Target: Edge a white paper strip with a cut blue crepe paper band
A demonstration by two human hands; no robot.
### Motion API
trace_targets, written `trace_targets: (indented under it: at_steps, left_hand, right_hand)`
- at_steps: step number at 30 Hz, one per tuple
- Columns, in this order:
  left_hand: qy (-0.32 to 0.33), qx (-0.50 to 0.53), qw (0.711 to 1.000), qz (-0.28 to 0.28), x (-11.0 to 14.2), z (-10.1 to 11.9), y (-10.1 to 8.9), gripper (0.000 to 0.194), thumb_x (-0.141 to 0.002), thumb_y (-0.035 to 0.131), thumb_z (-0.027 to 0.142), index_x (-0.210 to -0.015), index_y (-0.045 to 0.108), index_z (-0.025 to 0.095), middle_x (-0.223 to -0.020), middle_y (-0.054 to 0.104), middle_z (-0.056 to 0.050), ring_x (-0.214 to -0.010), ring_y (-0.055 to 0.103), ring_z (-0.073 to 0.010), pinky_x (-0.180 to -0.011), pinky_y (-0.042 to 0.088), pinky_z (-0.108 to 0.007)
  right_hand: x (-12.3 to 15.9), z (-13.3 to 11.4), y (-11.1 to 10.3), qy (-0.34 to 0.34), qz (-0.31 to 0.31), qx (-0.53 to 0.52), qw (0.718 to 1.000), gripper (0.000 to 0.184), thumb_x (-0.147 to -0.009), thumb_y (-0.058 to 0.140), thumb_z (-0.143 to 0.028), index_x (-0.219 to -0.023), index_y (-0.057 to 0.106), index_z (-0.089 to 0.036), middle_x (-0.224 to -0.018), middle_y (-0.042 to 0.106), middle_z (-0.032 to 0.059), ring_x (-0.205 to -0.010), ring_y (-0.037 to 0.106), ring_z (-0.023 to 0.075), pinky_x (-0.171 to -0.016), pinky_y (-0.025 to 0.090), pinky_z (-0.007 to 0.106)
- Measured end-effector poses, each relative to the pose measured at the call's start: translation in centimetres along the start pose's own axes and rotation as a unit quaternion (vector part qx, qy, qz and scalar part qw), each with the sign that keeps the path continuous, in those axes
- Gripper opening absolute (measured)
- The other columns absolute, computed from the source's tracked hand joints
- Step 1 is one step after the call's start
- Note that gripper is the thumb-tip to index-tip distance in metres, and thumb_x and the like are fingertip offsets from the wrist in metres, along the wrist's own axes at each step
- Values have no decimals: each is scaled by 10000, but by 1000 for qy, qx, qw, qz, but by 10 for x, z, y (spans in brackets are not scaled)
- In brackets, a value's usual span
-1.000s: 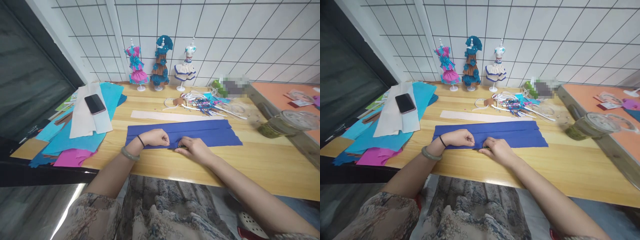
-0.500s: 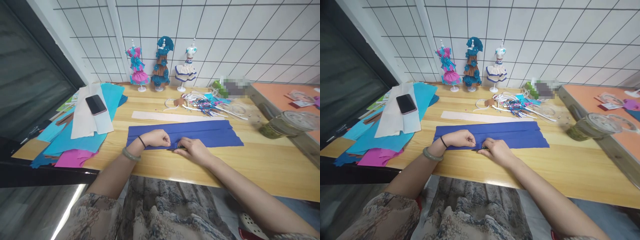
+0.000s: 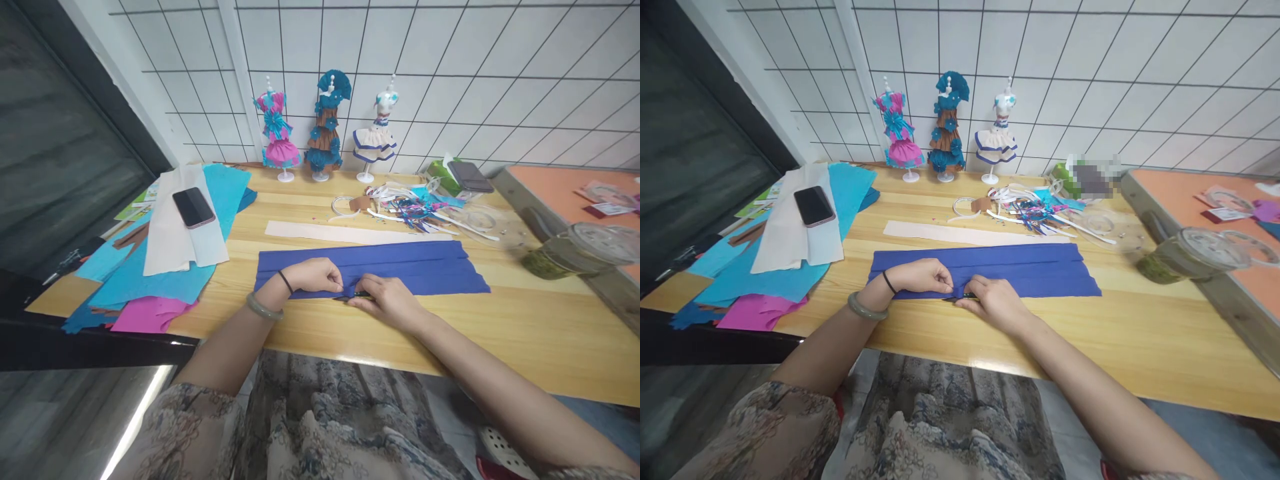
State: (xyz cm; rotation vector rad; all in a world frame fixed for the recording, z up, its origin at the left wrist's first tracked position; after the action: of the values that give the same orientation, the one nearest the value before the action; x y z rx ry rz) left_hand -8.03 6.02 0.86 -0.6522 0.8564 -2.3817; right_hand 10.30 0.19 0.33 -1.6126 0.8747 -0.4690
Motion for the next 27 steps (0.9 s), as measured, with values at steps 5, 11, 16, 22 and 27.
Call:
trace_targets:
  at_steps: [5,11,16,22,27]
  left_hand:
    - [0,4,1000,1,0,-1,1,215,-732,577,315,-805,693,149,-755,692,-8,-655,566,-103,-565,371,-174]
    - [0,12,1000,-3,1,1,0,202,-730,579,300,-801,694,149,-734,687,1,-645,561,-98,-566,367,-173]
    - [-1,7,1000,-5,2,3,-1,194,-735,574,276,-803,693,138,-744,691,-7,-639,556,-97,-557,360,-175]
    - [8,14,1000,-3,1,1,0,194,-721,577,278,-795,695,143,-740,688,-4,-647,557,-100,-575,372,-178]
    - [2,6,1000,0,3,5,-2,194,-722,573,270,-792,692,133,-736,685,-4,-649,553,-99,-579,370,-175]
  right_hand:
    - [0,0,1,2,-1,-2,1000,325,-875,427,-476,-872,579,-189,-857,644,51,-724,614,164,-597,388,263]
    - [-2,-3,2,-2,0,-10,1000,346,-867,425,-504,-872,578,-194,-881,645,52,-711,611,153,-589,385,255]
    - [-3,-4,3,1,-5,-11,1000,355,-870,415,-507,-857,580,-192,-855,641,50,-717,610,155,-599,385,253]
    - [-4,-7,2,10,-9,-8,1000,367,-870,403,-518,-868,578,-196,-870,641,57,-717,608,162,-601,386,262]
    - [-5,-9,2,9,-8,-12,1000,370,-873,398,-514,-852,576,-191,-855,640,62,-728,605,167,-604,378,262]
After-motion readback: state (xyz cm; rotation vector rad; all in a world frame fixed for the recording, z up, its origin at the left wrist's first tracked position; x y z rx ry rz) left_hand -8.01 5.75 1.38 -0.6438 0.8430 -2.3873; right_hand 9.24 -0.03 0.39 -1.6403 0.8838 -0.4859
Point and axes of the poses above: each hand's wrist, its own x-axis away from the middle knuckle, its own y-axis out of the palm, z = x × y, the point moved 2 cm from there along -x, towards the middle knuckle
